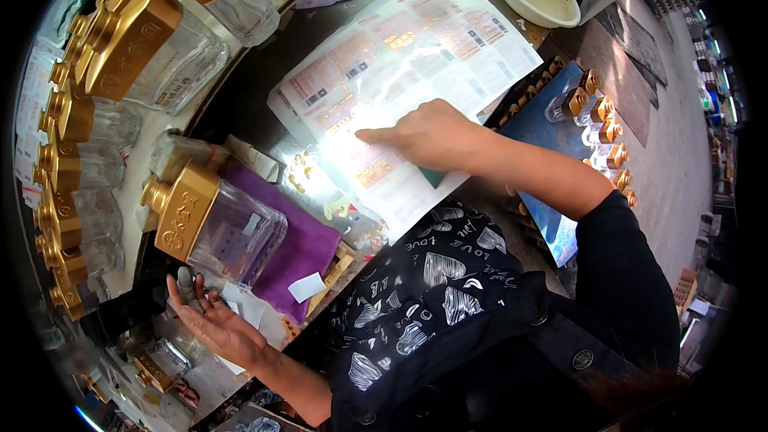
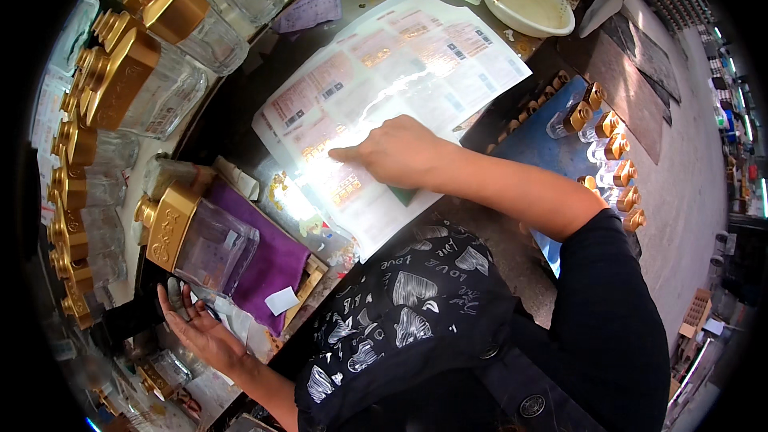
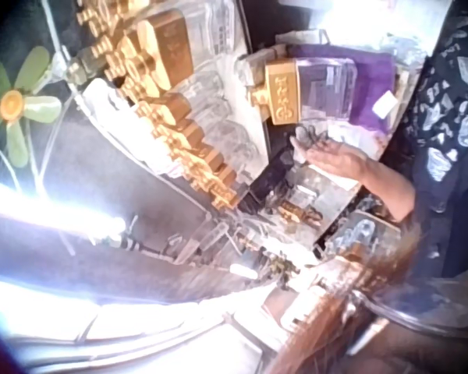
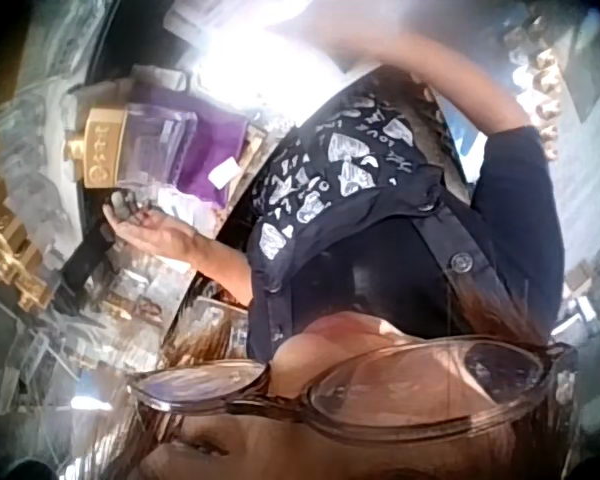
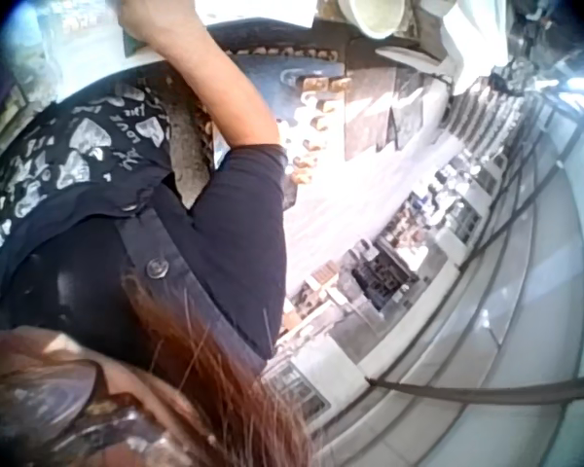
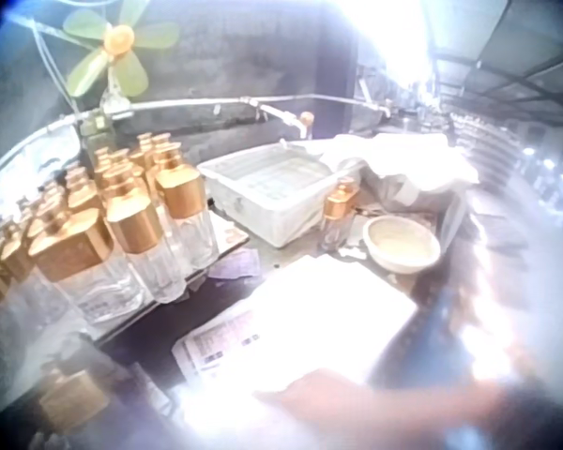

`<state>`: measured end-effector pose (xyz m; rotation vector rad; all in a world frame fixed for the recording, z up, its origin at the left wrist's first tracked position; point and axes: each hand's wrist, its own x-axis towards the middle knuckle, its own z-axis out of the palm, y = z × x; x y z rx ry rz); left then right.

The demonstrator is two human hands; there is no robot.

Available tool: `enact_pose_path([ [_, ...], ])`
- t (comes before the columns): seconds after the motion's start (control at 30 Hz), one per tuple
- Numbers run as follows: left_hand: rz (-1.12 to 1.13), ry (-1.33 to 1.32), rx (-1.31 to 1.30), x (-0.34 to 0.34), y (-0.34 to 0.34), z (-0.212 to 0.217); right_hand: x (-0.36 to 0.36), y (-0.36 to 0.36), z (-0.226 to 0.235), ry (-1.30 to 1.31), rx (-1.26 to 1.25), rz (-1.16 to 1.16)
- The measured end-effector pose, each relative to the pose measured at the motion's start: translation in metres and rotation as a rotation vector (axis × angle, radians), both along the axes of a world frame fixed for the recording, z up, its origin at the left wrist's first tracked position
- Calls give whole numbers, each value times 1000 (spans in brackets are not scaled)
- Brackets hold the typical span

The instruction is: The person applies a gold label to the neck of a clear bottle with a gold cap, using a green squeegee to smooth it. They then wipe the bottle's body with a purple cloth and place the finished bottle on a nearby shelf with other identical bottles.

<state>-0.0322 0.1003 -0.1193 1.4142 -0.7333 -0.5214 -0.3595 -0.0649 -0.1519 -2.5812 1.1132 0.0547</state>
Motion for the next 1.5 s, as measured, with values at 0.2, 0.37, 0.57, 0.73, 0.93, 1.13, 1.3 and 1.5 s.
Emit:
enact_pose_path([
  [0.2, -24, 16, 10, 6, -3, 0, -55, 19, 13, 95, 43, -153],
  [0.37, -16, -64, -3, 9, -7, -2, -100, 66, 26, 75, -1, -269],
  [0.57, -64, -93, -11, 12, -10, 0, -105, 83, -17, -632, 447, -1076],
  [0.73, -54, -81, 16, 17, -6, 5, -81, 63, -23, -558, 521, -1207],
  [0.93, -33, -57, 15, 27, 5, 1, -102, 81, -42, -919, 738, -1153],
  [1.13, -30, -79, 58, 21, -2, 1, -102, 75, -27, -836, 454, -1223],
  [1.3, -25, -232, 81, 12, 2, 18, -148, -5, 4, -705, -143, -859],
  [1.5, -12, -291, 67, -2, -14, 21, -264, -162, 19, -356, -380, -1027],
])
